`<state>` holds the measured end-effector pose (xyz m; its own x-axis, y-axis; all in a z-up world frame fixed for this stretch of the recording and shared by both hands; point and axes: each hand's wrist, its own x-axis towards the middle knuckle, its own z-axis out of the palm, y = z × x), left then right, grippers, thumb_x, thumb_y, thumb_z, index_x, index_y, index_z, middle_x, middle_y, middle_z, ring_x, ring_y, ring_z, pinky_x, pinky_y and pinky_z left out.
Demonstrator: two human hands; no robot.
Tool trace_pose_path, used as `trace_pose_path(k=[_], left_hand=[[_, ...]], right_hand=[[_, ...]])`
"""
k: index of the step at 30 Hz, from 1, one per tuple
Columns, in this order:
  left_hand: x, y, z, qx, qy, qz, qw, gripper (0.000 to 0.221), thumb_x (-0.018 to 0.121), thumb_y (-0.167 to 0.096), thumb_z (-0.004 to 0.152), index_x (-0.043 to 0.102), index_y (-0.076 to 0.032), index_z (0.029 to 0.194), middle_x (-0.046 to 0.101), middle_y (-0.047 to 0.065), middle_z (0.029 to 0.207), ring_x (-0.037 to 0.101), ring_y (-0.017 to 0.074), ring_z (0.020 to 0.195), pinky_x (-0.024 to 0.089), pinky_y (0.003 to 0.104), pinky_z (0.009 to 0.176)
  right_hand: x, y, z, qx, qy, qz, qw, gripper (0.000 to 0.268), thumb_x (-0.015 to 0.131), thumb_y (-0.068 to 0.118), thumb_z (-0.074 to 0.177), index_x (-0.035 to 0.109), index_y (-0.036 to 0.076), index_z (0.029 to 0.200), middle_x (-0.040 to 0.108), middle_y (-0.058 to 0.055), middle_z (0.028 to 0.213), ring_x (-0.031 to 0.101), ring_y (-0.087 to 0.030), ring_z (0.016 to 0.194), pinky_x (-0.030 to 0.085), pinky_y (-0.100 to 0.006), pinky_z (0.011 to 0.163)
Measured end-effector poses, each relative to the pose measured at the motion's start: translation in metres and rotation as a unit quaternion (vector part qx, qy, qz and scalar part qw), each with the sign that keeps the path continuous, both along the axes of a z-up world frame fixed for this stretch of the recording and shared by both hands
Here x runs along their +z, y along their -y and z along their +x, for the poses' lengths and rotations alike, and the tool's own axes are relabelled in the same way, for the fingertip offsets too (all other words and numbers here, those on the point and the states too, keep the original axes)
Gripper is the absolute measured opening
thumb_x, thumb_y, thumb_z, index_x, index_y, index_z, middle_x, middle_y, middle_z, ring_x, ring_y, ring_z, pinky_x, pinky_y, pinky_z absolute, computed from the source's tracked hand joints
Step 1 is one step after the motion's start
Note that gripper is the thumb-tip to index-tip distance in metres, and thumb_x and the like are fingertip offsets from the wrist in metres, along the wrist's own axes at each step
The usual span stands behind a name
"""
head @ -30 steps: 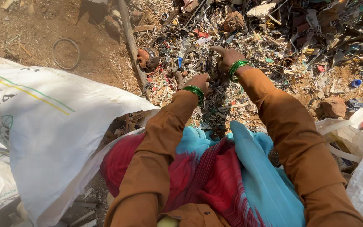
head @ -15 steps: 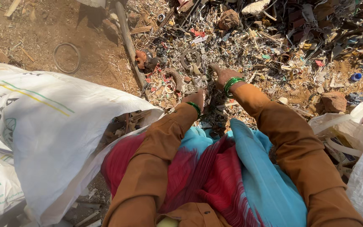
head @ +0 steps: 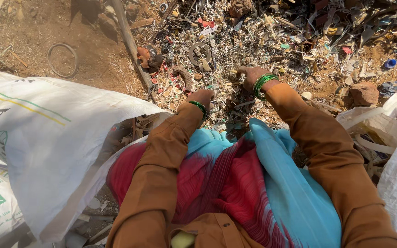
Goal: The person sits on the ground and sorts through a pile of trash, picking out specific items and placing them into a white bag.
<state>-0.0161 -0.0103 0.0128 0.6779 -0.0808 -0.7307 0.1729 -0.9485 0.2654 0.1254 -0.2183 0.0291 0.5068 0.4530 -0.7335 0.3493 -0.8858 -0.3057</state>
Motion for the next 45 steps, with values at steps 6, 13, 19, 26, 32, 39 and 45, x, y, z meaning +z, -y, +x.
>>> trace_pose_path(k=[6, 13, 19, 26, 32, 39, 45], left_hand=[[-0.042, 0.002, -0.020, -0.037, 0.002, 0.049, 0.998, 0.028, 0.064, -0.012, 0.095, 0.068, -0.013, 0.123, 0.071, 0.016, 0.118, 0.070, 0.0363, 0.110, 0.058, 0.049, 0.088], [-0.048, -0.011, 0.014, 0.017, -0.035, 0.125, 0.991, 0.025, 0.058, -0.017, 0.101, 0.074, -0.008, 0.118, 0.072, 0.016, 0.121, 0.071, 0.0353, 0.108, 0.058, 0.047, 0.086], [-0.012, -0.018, 0.079, 0.085, 0.197, 0.107, 0.971, 0.035, 0.055, -0.012, 0.107, 0.055, -0.020, 0.141, 0.057, 0.012, 0.139, 0.072, 0.0328, 0.096, 0.059, 0.048, 0.076], [-0.025, -0.011, 0.140, 0.008, 0.302, 0.122, 0.945, 0.067, 0.055, 0.005, 0.084, 0.043, -0.020, 0.146, 0.040, 0.013, 0.156, 0.074, 0.0320, 0.073, 0.060, 0.046, 0.056], [-0.034, 0.020, 0.138, -0.001, 0.264, 0.097, 0.960, 0.048, 0.055, -0.003, 0.093, 0.043, -0.006, 0.139, 0.053, 0.019, 0.139, 0.074, 0.0370, 0.083, 0.060, 0.047, 0.063], [-0.045, 0.067, 0.103, -0.044, 0.015, 0.027, 0.999, 0.073, 0.067, -0.011, 0.094, 0.032, 0.008, 0.155, 0.074, 0.022, 0.115, 0.075, 0.0353, 0.091, 0.061, 0.046, 0.073], [-0.041, 0.060, 0.126, -0.052, -0.069, 0.066, 0.994, 0.039, 0.070, -0.016, 0.094, 0.073, -0.007, 0.132, 0.068, 0.017, 0.137, 0.072, 0.0348, 0.100, 0.059, 0.049, 0.081]], right_hand=[[-0.004, 0.013, -0.091, 0.135, -0.004, -0.008, 0.991, 0.062, 0.061, 0.027, 0.092, 0.047, 0.052, 0.147, 0.074, -0.015, 0.105, 0.072, -0.036, 0.097, 0.059, -0.049, 0.082], [-0.018, 0.043, -0.054, 0.083, 0.078, -0.014, 0.993, 0.049, 0.062, 0.024, 0.096, 0.056, 0.051, 0.137, 0.070, -0.011, 0.103, 0.073, -0.031, 0.092, 0.061, -0.047, 0.076], [0.002, 0.050, 0.061, -0.212, 0.087, -0.002, 0.973, 0.083, 0.063, 0.007, 0.093, 0.024, 0.029, 0.162, 0.069, -0.016, 0.084, 0.062, -0.025, 0.065, 0.053, -0.034, 0.056], [-0.039, 0.039, 0.040, -0.155, -0.050, 0.105, 0.981, 0.092, 0.063, -0.004, 0.084, 0.029, 0.036, 0.159, 0.054, -0.017, 0.140, 0.062, -0.021, 0.068, 0.053, -0.031, 0.055], [-0.038, 0.101, 0.069, -0.391, 0.069, 0.120, 0.910, 0.079, 0.061, 0.005, 0.091, 0.030, 0.026, 0.161, 0.070, -0.021, 0.109, 0.066, -0.022, 0.072, 0.054, -0.034, 0.061], [-0.073, 0.091, 0.037, -0.226, -0.003, 0.084, 0.971, 0.083, 0.063, 0.002, 0.084, 0.033, 0.019, 0.159, 0.072, -0.022, 0.106, 0.069, -0.026, 0.074, 0.055, -0.036, 0.058], [-0.050, 0.115, 0.063, -0.336, 0.002, 0.102, 0.936, 0.033, 0.069, 0.024, 0.097, 0.069, 0.020, 0.130, 0.078, -0.008, 0.106, 0.068, -0.017, 0.073, 0.055, -0.033, 0.061]])
